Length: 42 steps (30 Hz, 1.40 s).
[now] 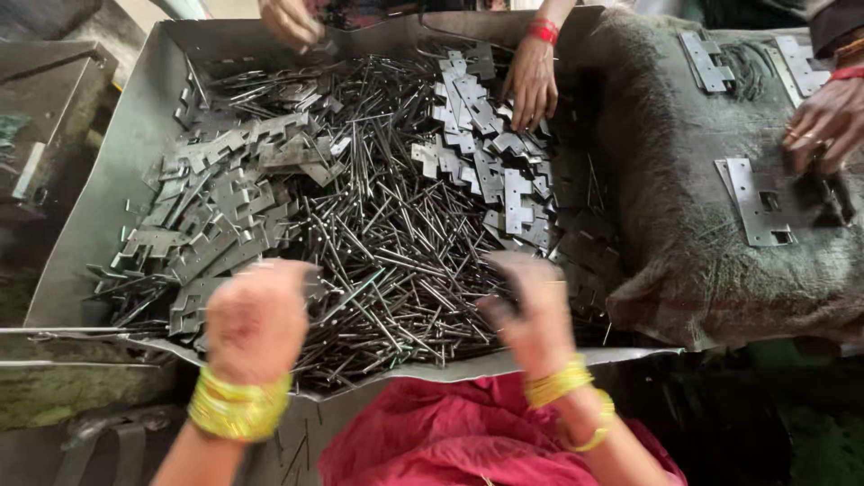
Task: The person sorts metal hinge-like parts from a large bin, picking them up by hand and placing them onto a cloth-covered surface. The hands repeatedly reach into the bin, select parts, and move them to the side.
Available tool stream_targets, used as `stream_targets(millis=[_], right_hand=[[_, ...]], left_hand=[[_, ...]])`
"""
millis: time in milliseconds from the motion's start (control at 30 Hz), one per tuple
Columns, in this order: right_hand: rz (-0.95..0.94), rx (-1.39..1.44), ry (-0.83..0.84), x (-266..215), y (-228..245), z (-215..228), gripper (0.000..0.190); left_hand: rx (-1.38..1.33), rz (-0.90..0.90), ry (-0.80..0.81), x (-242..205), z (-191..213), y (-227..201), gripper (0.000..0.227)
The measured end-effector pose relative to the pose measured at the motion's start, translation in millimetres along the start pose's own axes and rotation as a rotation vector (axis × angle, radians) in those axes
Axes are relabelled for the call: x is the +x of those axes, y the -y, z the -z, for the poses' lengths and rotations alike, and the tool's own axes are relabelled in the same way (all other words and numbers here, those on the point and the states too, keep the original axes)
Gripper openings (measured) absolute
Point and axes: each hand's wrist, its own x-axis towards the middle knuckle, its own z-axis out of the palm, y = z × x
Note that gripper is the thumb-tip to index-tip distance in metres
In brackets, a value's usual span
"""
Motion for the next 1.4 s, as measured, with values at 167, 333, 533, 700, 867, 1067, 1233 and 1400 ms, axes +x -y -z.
stream_targets(millis=[167, 333, 533, 700, 867, 1067, 1233, 1400], right_hand=[[-0.121, 0.757, 0.497, -9.0, 12.4, -54.6, 0.066], [-0.224, 0.778, 0.440, 5.5, -60.5, -84.5, 0.025], [-0.693, -0.283, 0.489, 37.4, -150.3, -142.9, 0.034], [-0.468, -0.599, 0.522, 34.9, -161.0, -146.6, 0.015], [-0.642, -0.153, 0.134, 19.4, -174.5, -59.1, 0.022], [-0.934, 1.102, -0.687, -10.0, -179.8, 4.5, 0.028], [-1.308, 1.217, -0.667, -14.6, -182.0, -7.1, 0.033], [-1.118, 1.255, -0.632, -24.9, -185.7, -36.9, 0.025]], left_hand=[[-0.341, -0.172, 0.106, 30.0, 34.2, -90.2, 0.022], [-0.636, -0.073, -0.063, 48.6, 10.5, -107.7, 0.037], [-0.739, 0.236, 0.041, 38.4, -43.3, -98.2, 0.027], [-0.634, 0.307, 0.183, 56.3, -102.2, -119.9, 0.018], [-0.528, 0.202, 0.285, 115.8, -205.3, -180.3, 0.017], [-0.216, -0.247, -0.056, 144.5, -324.3, -262.8, 0.041], [-0.234, -0.239, 0.337, 144.3, -331.2, -252.4, 0.027], [-0.640, 0.009, -0.058, 109.6, -244.9, -180.6, 0.034]])
